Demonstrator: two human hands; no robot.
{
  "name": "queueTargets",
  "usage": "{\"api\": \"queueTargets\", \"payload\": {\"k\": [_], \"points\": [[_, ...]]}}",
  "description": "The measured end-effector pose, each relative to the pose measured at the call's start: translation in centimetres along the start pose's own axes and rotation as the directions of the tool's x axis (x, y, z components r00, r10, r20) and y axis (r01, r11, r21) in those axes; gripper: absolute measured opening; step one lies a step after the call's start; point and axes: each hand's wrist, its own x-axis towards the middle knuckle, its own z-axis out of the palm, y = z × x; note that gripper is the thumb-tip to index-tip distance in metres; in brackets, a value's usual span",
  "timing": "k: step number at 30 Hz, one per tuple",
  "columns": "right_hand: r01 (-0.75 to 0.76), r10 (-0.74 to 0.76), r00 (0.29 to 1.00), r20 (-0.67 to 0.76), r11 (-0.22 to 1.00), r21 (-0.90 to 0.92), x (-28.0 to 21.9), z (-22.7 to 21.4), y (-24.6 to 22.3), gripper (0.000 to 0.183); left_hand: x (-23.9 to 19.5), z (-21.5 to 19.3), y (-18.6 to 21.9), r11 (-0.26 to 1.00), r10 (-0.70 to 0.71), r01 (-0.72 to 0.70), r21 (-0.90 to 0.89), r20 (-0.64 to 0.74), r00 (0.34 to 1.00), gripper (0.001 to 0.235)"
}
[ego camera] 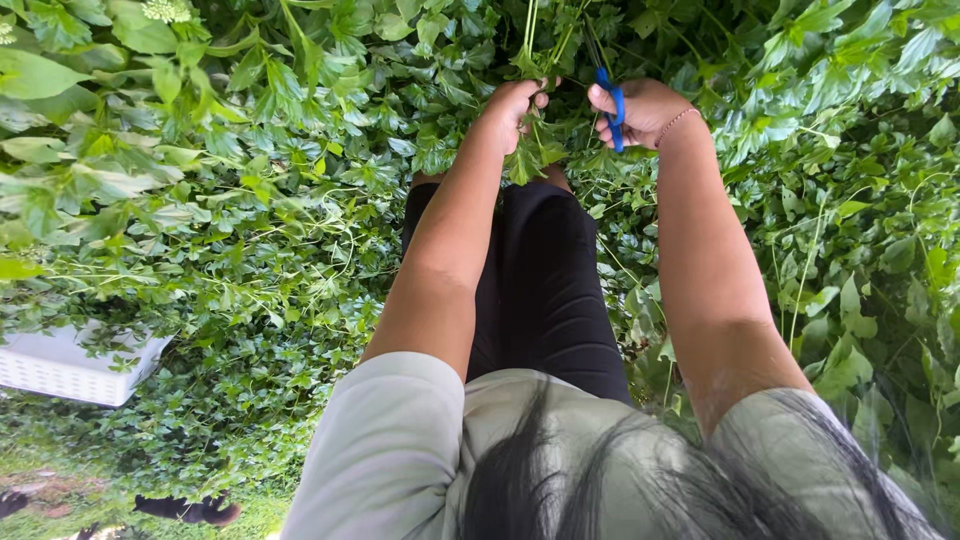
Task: The person harvests stems of green leafy plants using a pair of scissors, gathering them into a bunch in one hand.
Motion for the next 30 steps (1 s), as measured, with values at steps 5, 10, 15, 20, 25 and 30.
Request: {"api": "queueTargets", "payload": {"k": [5, 10, 15, 20, 25, 30], "points": [[0.059, -0.06, 0.998, 0.021, 0.996, 0.065, -0.7, 0.3, 0.8, 0.067, 1.0, -0.1, -0.9, 0.999, 0.004, -0.006, -0.045, -0.027, 1.0, 0.02], [0.026, -0.025, 1.0, -0.013, 0.999, 0.04, 1.1, 1.1, -0.6, 0.066, 0.9, 0.2, -0.6, 0.998, -0.023, 0.024, 0.054, -0.008, 1.0, 0.015], [0.019, -0.016, 0.998, -0.056, 0.999, 0.048, 2.7, 1.0, -1.7, 0.062, 1.4, 0.5, -1.0, 0.997, -0.008, 0.01, 0.072, -0.028, 1.0, 0.013], [0.031, -0.029, 0.998, -0.063, 0.999, 0.019, 3.0, 0.9, -2.0, 0.054, 0.6, 0.4, -0.1, 0.997, 0.0, 0.004, 0.081, -0.054, 0.999, 0.012], [0.054, -0.056, 0.987, -0.148, 0.998, -0.016, 2.1, 1.0, -2.0, 0.052, 0.2, 0.9, 0.4, 0.998, -0.023, 0.027, 0.052, -0.07, 0.997, 0.015], [0.051, -0.079, 0.981, -0.177, 0.986, -0.16, 1.5, 1.5, -1.3, 0.051, 0.2, 0.6, -0.5, 0.999, -0.023, 0.028, 0.046, -0.101, 0.995, 0.016]]}}
